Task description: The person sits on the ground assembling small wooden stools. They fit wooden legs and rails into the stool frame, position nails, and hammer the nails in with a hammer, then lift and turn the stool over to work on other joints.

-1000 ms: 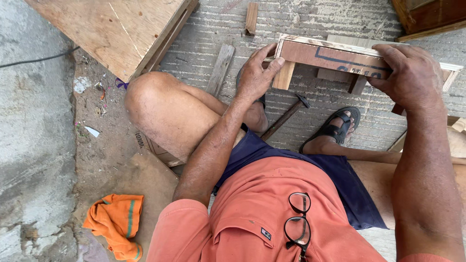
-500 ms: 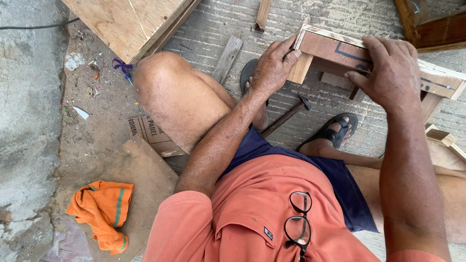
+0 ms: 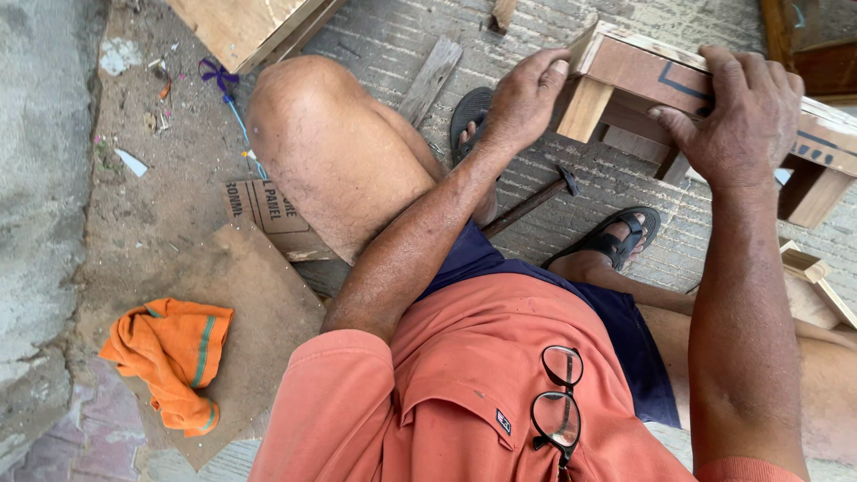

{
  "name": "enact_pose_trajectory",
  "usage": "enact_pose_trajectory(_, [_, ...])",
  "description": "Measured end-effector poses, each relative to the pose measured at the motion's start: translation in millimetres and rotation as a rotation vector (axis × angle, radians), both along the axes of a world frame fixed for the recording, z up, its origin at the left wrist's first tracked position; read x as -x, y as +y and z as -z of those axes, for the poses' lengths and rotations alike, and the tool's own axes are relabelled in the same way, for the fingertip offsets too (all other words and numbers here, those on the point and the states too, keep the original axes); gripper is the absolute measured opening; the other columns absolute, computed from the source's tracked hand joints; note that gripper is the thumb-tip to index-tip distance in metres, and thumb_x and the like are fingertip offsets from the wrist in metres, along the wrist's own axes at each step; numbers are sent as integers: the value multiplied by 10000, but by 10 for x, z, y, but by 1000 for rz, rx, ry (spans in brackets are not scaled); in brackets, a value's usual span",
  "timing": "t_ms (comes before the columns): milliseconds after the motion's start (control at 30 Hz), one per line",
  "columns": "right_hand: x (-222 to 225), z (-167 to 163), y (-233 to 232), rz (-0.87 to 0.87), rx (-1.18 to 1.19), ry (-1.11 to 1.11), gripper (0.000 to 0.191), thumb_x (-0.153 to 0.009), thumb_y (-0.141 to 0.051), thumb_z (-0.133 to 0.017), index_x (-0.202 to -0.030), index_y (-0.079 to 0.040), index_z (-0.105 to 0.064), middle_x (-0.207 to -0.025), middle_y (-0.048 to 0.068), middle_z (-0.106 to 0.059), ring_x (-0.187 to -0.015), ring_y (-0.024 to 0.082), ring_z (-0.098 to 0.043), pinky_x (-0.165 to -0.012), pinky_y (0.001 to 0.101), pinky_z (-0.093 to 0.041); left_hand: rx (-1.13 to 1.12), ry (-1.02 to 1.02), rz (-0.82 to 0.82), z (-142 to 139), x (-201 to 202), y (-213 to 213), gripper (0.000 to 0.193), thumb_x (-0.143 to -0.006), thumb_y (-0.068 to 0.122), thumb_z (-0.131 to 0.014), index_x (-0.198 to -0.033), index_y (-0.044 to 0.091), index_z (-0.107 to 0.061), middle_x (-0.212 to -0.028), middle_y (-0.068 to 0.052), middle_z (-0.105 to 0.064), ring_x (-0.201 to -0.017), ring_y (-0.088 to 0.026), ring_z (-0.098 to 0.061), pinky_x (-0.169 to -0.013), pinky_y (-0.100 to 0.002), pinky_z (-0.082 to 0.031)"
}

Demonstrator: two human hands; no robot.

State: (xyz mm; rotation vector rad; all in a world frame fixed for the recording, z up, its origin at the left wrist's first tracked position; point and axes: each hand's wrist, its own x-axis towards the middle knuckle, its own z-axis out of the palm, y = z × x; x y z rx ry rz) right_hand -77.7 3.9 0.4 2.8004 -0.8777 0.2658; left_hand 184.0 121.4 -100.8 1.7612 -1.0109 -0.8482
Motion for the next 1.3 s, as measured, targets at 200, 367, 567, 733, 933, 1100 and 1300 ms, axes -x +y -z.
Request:
enact_pose_trajectory(200, [-12, 26, 19, -31, 32, -24, 800, -679, -514, -869, -1354, -160, -624, -1149, 11, -632, -1140, 189, -594, -1093, 372, -466, 162, -215, 8, 75, 102, 19, 335, -1091, 228, -535, -1408, 139, -600, -1348, -105, -665, -1126, -183, -720, -951, -299, -646])
enact_pose_trajectory(367, [-8, 15, 32, -15, 13, -18, 782, -669, -484, -888, -1336, -161, -638, -1166, 16, -637, -1151, 196, -590, -1091, 380, -463, 71, -334, 75, 0, 162, 75, 425, -1025, 99, -575, -1442, 30, -525, -1335, -170, -628, -1085, -210, -703, -826, -249, -649])
enact_pose_trajectory(567, [1, 33, 41, -12, 9, -5, 751, -695, -445, -897, -1332, -147, -633, -1216, 23, -633, -1180, 207, -585, -1078, 378, -458, 138, -480, 95, -52, 245, 149, 579, -899, -6, -605, -1455, -66, -453, -1324, -258, -596, -1117, -288, -679, -923, -312, -615])
enact_pose_trajectory(733, [-36, 21, 18, 25, -26, -5, 707, -784, -502, -923, -1311, -128, -636, -1190, 57, -644, -1157, 237, -591, -1014, 401, -469, 186, -562, 83, 21, 195, 78, 608, -902, -34, -600, -1483, -71, -425, -1375, -240, -594, -1252, -312, -643, -1047, -348, -582])
enact_pose_trajectory(933, [-63, -17, 6, 39, -86, -29, 765, -795, -537, -931, -1367, -139, -614, -1184, 60, -640, -1125, 253, -594, -1047, 438, -466, 82, -314, 180, -159, 22, 24, 440, -1035, 18, -536, -1463, -60, -470, -1393, -227, -592, -1212, -288, -651, -997, -344, -588])
enact_pose_trajectory(1100, [-55, -7, 49, 30, -79, -60, 731, -776, -496, -891, -1360, -162, -605, -1196, 41, -630, -1180, 243, -603, -1094, 444, -450, 273, -271, 68, -848, -215, 270, 409, -1045, 65, -556, -1453, 40, -539, -1364, -146, -655, -1116, -196, -687, -974, -296, -636])
enact_pose_trajectory(1300, [-42, -15, 31, 29, -67, -51, 739, -801, -537, -885, -1369, -154, -605, -1170, 46, -623, -1163, 243, -600, -1100, 446, -444, 596, -125, -12, -1891, -771, 1104, 280, -1158, 142, -593, -1437, 119, -609, -1308, -73, -681, -1099, -114, -730, -984, -252, -682])
